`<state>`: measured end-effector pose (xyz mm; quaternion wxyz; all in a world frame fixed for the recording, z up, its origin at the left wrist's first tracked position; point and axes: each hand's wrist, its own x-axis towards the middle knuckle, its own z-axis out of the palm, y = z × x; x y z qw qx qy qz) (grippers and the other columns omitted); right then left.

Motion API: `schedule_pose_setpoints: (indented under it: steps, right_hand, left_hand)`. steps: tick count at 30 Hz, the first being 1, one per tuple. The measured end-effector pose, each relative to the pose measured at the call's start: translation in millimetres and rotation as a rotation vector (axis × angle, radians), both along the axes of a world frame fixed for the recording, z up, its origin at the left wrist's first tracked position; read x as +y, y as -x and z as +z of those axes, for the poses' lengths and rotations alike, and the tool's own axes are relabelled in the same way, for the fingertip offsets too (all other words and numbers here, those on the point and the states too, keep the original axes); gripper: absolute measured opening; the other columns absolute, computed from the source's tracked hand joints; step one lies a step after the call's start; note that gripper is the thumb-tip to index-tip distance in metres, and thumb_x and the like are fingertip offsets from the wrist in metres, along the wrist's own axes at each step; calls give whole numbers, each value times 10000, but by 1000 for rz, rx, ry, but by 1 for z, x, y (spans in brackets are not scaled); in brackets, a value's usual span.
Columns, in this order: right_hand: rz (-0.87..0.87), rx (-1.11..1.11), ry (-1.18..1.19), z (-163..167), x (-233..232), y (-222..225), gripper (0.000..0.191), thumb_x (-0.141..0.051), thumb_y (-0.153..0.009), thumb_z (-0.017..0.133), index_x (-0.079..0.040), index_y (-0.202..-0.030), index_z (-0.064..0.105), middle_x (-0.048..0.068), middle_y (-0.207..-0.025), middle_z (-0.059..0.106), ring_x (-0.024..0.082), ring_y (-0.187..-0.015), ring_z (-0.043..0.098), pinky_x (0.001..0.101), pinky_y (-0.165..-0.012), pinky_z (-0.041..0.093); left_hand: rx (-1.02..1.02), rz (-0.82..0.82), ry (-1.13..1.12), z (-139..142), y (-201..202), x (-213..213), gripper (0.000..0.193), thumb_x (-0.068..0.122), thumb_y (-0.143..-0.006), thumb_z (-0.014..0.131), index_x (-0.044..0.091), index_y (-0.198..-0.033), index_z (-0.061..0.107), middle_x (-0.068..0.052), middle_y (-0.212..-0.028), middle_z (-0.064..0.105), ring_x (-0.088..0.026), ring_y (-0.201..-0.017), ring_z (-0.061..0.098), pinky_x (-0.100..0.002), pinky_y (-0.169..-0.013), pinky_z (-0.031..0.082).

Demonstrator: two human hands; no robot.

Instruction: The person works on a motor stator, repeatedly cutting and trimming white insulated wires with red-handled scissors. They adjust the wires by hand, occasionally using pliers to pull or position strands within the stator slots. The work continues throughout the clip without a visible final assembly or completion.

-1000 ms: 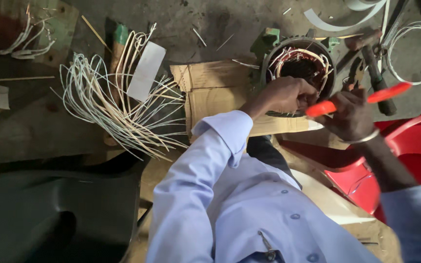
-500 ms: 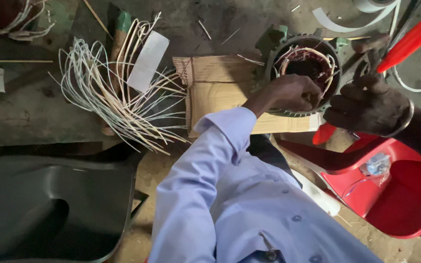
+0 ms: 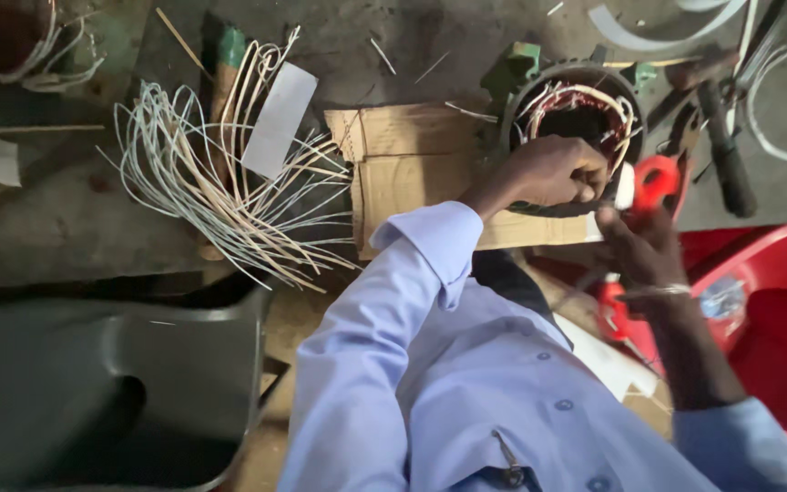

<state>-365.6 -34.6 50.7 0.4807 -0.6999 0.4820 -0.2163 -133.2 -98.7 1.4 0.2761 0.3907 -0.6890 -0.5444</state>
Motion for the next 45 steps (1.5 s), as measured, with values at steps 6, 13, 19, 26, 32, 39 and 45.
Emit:
schedule_pose_setpoints:
  steps: [6, 13, 19, 26, 32, 39, 45]
  right_hand:
    - [62, 300, 136, -3, -10, 0, 240, -252, -825, 777, -159, -886, 565, -12, -791, 603, 187, -705, 615, 336, -624, 522]
    - [-231, 46, -136, -31, -13, 12, 405, -222, -866, 839, -27, -1071, 548, -15, -894, 645, 63, -788, 608, 245, -637, 494]
    - [74, 431, -78, -33, -39, 44, 154, -57, -911, 831, 34, -997, 743, 178, -731, 640, 239, -692, 522, 339, -636, 441]
    - [-100, -130, -5, -20, -26, 35, 361, 49, -897, 790, -1, -1199, 598, 71, -1132, 696, 128, -1024, 668, 269, -893, 577]
    - [-312, -173, -57, -24, -24, -11, 296, 36, -943, 777, -8, -1146, 567, 58, -1001, 677, 120, -901, 675, 254, -807, 567]
    - [-194, 352, 464, -1, -11, -20, 471, -100, -868, 924, 28, -1023, 498, 145, -804, 524, 230, -692, 498, 325, -634, 428]
    - [-76, 517, 739, 2, -21, -22, 559, -17, -948, 718, 115, -1378, 386, 176, -999, 638, 286, -821, 637, 386, -679, 499]
  left_hand:
    - [-34, -7, -43, -1, -3, 1, 207, 116, -762, 737, 150, -965, 755, -32, -860, 785, -167, -705, 769, -344, -688, 568]
    - [22, 45, 125, 7, 0, -1, 316, 159, -703, 843, 153, -1017, 804, -52, -822, 785, -142, -669, 717, -340, -611, 544]
    - [-72, -56, -148, 6, -1, -3, 213, 140, -762, 755, 169, -971, 787, -7, -799, 788, -99, -636, 764, -302, -643, 587]
    - [-42, -7, -176, 10, -3, 0, 173, 153, -773, 736, 133, -944, 756, -9, -771, 772, -108, -605, 751, -313, -617, 568]
    - [-43, 0, -129, 10, -4, 1, 157, 151, -782, 731, 131, -933, 765, -24, -787, 784, -128, -643, 762, -324, -647, 571]
    - [-90, 125, 95, -3, 3, 11, 209, 193, -759, 787, 152, -964, 791, -77, -938, 767, -270, -916, 748, -401, -792, 572]
    - [-148, 236, 222, -10, 7, 16, 346, 160, -715, 779, 174, -1060, 765, -95, -1000, 724, -317, -967, 705, -441, -826, 546]
